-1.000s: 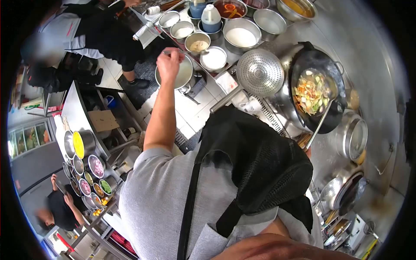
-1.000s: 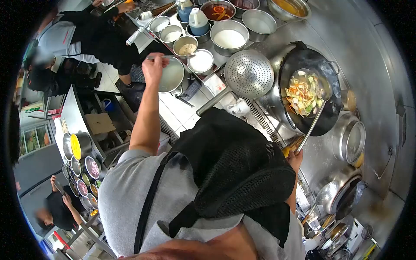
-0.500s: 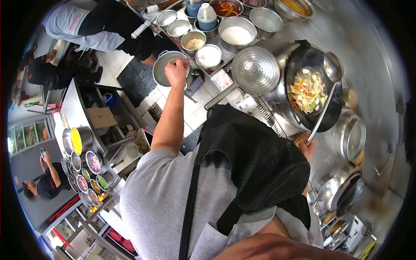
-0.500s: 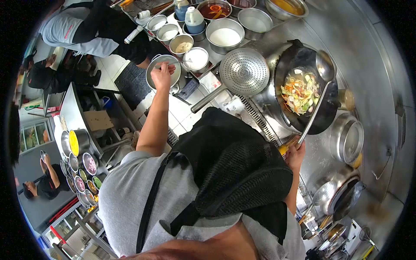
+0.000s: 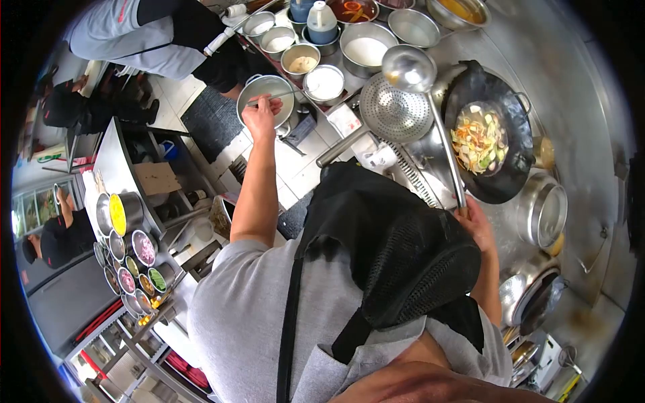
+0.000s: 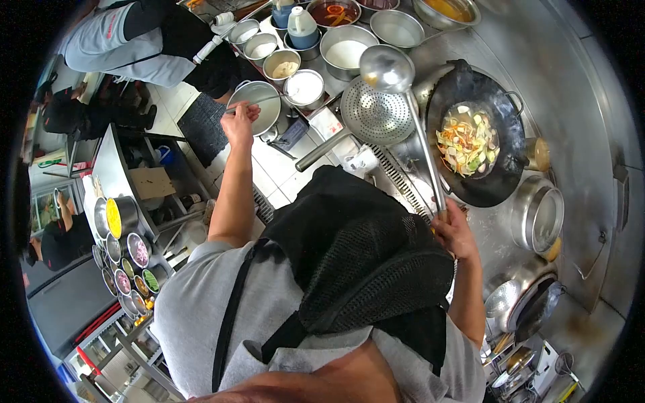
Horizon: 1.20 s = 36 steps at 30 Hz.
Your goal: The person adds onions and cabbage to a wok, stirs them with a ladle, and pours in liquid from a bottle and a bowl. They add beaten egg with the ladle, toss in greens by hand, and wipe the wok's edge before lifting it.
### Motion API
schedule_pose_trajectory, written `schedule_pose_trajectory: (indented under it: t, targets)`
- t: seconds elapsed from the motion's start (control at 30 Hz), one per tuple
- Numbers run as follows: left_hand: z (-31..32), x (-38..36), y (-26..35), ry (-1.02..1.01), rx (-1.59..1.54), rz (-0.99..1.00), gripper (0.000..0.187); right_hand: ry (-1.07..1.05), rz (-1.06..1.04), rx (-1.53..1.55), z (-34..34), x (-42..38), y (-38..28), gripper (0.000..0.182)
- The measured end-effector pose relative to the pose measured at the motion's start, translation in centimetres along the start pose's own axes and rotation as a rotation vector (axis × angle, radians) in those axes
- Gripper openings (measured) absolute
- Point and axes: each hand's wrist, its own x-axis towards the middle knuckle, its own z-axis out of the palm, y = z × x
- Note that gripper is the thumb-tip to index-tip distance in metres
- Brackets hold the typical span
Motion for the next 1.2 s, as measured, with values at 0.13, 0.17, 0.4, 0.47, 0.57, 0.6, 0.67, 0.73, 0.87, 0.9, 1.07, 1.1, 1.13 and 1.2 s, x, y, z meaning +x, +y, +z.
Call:
schedule_pose_trajectory:
  t: [0.13,0.17,0.4,0.47,0.57,0.6,0.67,0.73,0.87,0.9,1.07,1.1,1.13,1.2]
  targets:
    - [-0.9,-0.3,-0.1,-0.042,-0.048,0.022,0.018,0.002,0.04,-0.071,0.7,0.7,0.5,0.044]
    - [-0.6,-0.5,0.4,-0.06,-0.067,0.033,0.018,-0.008,0.067,0.005,0.9,0.9,0.2,0.046]
    - [5.2,-4.2,4.7,-0.197,0.401,0.407,0.021,-0.104,0.128,0.011,2.7,0.7,-4.2,0.06]
    - [4.7,-2.4,4.9,-0.133,0.488,0.448,0.021,-0.116,0.12,0.05,2.4,0.8,-3.2,0.061]
    - [3.2,1.6,4.7,0.013,0.583,0.494,0.023,-0.111,0.06,0.082,2.3,1.4,-1.2,0.063]
    - [2.9,3.0,4.3,0.05,0.601,0.502,0.023,-0.084,0.016,0.079,2.3,1.5,-0.3,0.064]
    - [3.1,5.9,2.6,0.055,0.658,0.519,0.023,-0.125,0.043,0.069,1.2,1.7,1.5,0.065]
    - [4.3,7.6,1.6,0.045,0.757,0.576,0.024,-0.084,-0.004,-0.027,1.2,1.7,2.0,0.063]
    - [5.7,9.5,-1.4,-0.012,0.941,0.527,0.028,-0.083,0.05,0.287,3.2,0.6,1.5,0.06]
    - [5.8,9.4,-2.0,0.012,0.946,0.502,0.027,-0.069,0.016,0.262,3.0,0.4,2.2,0.06]
    - [6.8,8.5,-3.9,0.068,0.871,0.437,0.026,0.001,0.067,0.352,3.9,0.0,2.4,0.06]
    - [6.9,8.5,-3.9,0.036,0.825,0.442,0.026,0.007,0.069,0.354,4.0,-0.1,2.4,0.06]
    - [7.0,8.7,-4.3,0.032,0.821,0.442,0.026,0.019,0.04,0.323,4.3,-0.2,2.2,0.059]
    - [7.0,9.2,-4.7,-0.081,0.724,0.426,0.026,0.035,0.008,0.291,4.3,-0.2,1.8,0.059]
